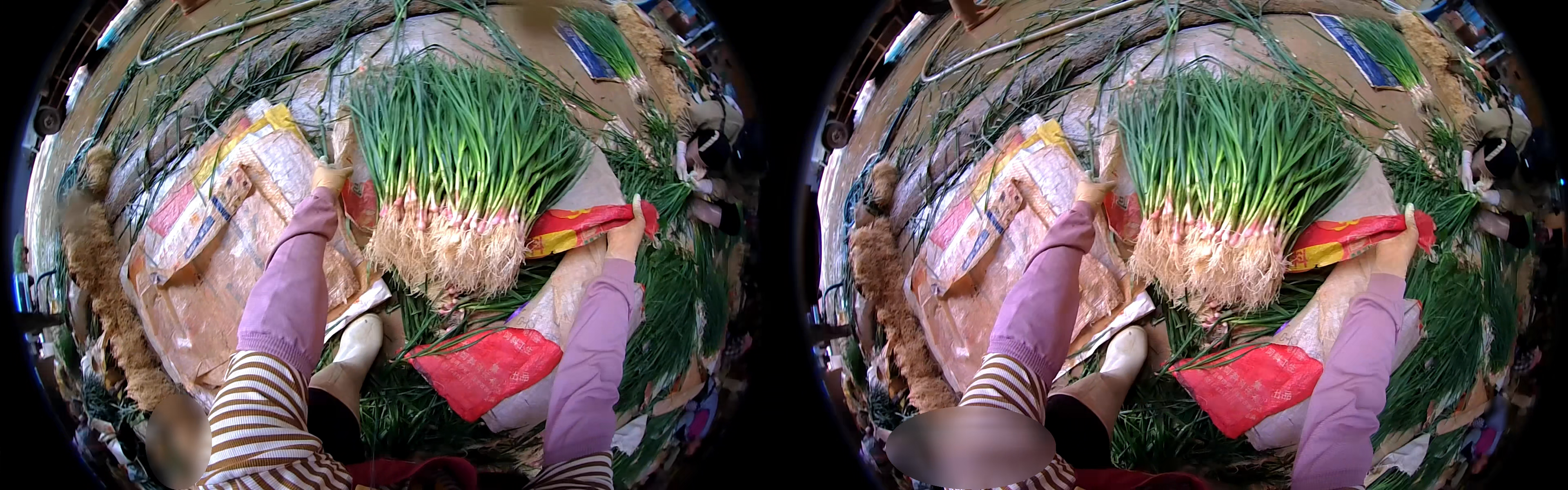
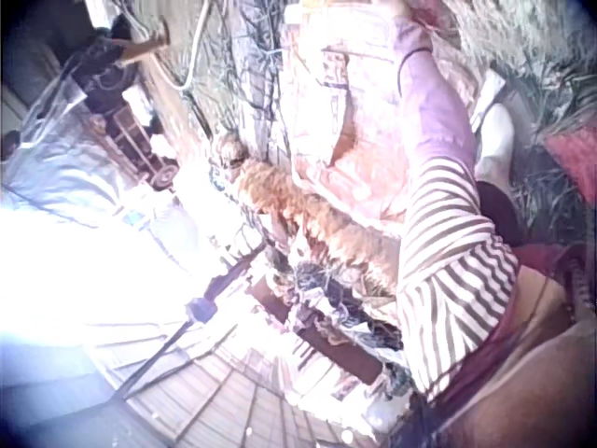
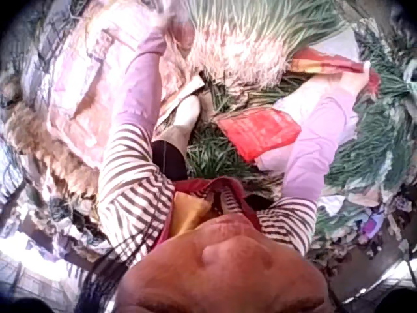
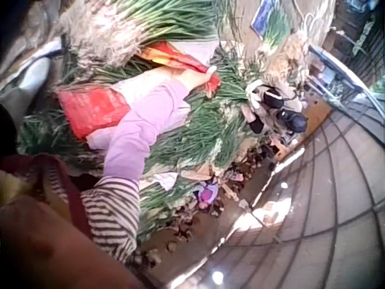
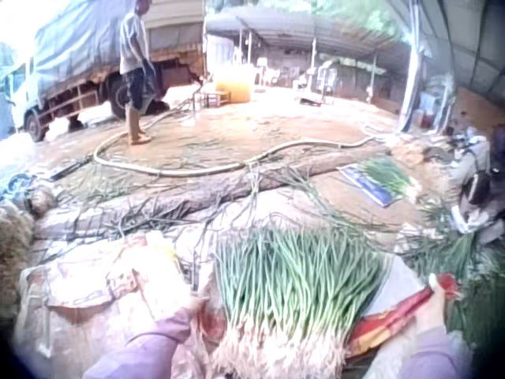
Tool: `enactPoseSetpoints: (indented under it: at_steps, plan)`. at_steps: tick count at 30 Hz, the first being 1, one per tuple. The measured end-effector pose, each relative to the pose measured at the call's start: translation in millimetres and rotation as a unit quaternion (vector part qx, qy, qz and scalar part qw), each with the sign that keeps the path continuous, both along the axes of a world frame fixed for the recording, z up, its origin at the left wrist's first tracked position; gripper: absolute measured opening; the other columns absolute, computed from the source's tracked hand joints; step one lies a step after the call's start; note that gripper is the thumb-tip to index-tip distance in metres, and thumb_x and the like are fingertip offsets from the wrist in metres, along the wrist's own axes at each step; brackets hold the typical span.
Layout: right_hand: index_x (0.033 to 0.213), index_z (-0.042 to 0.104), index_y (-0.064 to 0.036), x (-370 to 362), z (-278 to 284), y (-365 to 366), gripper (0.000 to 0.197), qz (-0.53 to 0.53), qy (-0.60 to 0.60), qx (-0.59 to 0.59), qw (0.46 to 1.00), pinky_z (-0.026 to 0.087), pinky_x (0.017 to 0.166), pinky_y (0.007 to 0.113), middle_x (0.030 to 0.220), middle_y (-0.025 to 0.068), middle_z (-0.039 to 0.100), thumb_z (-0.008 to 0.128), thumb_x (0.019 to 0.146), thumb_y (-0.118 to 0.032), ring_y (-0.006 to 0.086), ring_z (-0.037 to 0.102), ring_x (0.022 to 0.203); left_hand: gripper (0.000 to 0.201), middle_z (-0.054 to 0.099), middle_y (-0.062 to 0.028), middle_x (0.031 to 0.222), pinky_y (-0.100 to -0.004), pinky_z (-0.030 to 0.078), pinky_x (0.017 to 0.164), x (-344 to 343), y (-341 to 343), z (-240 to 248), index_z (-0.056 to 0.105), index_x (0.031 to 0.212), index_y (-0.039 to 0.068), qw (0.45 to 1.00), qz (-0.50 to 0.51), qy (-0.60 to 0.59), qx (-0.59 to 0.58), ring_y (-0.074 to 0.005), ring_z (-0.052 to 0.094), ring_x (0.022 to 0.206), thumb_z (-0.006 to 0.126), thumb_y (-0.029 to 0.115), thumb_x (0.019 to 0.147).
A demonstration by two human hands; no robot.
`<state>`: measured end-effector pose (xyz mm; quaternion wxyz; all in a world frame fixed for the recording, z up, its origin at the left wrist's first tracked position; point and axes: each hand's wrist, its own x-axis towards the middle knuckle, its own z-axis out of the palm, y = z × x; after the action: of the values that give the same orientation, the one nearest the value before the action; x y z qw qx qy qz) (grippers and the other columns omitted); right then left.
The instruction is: The person wraps bunches of green onions in paper and plastic film, securing them with a rubber band, and سپس lays them on the ground.
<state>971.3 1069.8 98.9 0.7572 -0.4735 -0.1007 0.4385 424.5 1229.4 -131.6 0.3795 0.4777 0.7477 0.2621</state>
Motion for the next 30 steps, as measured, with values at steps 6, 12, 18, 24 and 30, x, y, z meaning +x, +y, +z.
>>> enactPoseSetpoints:
  at_steps: [6,12,18,24,30]
  plan:
    - [0.090,0.056,-0.0008,58.7,4.9,9.0,0.012,-0.023,-0.232,-0.208,0.950,0.050,0.063,0.033,0.078,0.0059,0.058,0.055,0.078,-0.005,0.0184,0.058,0.068,0.029,0.064,-0.0133,0.075,-0.0330,0.046,0.066,49.7,20.1,71.3,0.066,0.087,0.006,0.990,-0.117,0.068,0.043,-0.0245,0.062,0.071,0.066,0.031,0.072]
    - [0.080,0.052,-0.0037,-55.5,55.3,12.7,0.014,-0.004,-0.133,-0.064,0.989,0.044,0.063,0.025,0.073,0.0018,0.051,0.052,0.067,0.000,0.0147,0.051,0.064,0.014,0.054,0.0037,0.064,-0.0232,0.038,0.051,111.2,-3.9,149.0,0.062,0.082,0.006,0.934,-0.039,-0.348,0.072,-0.0076,0.046,0.056,0.062,0.019,0.080]
    - [0.078,0.049,-0.0034,-232.3,78.1,-15.0,0.013,0.142,0.033,0.024,0.989,0.045,0.048,0.023,0.066,0.0023,0.051,0.043,0.066,0.002,0.0134,0.050,0.052,0.006,0.051,0.0043,0.064,-0.0207,0.034,0.049,134.5,-81.5,258.8,0.057,0.080,0.008,0.853,-0.149,-0.495,0.071,-0.0055,0.043,0.054,0.061,0.012,0.080]
    - [0.094,0.056,-0.0012,-291.6,66.7,-99.1,0.021,0.210,0.129,0.021,0.969,0.045,0.062,0.023,0.080,0.0020,0.057,0.059,0.075,-0.007,0.0122,0.055,0.068,0.007,0.051,0.0021,0.063,-0.0196,0.036,0.043,108.3,-204.6,266.4,0.056,0.087,0.007,0.793,-0.132,-0.586,-0.101,-0.0067,0.047,0.049,0.059,0.012,0.082]
    - [0.089,0.061,-0.0072,-321.9,22.4,-134.0,0.017,0.312,-0.091,-0.239,0.915,0.038,0.052,0.021,0.074,-0.0048,0.056,0.065,0.079,-0.020,0.0050,0.050,0.064,0.011,0.055,0.0019,0.072,-0.0191,0.039,0.051,104.7,-285.0,200.5,0.058,0.091,0.004,0.845,-0.188,-0.497,-0.060,-0.0047,0.047,0.059,0.059,0.012,0.083]
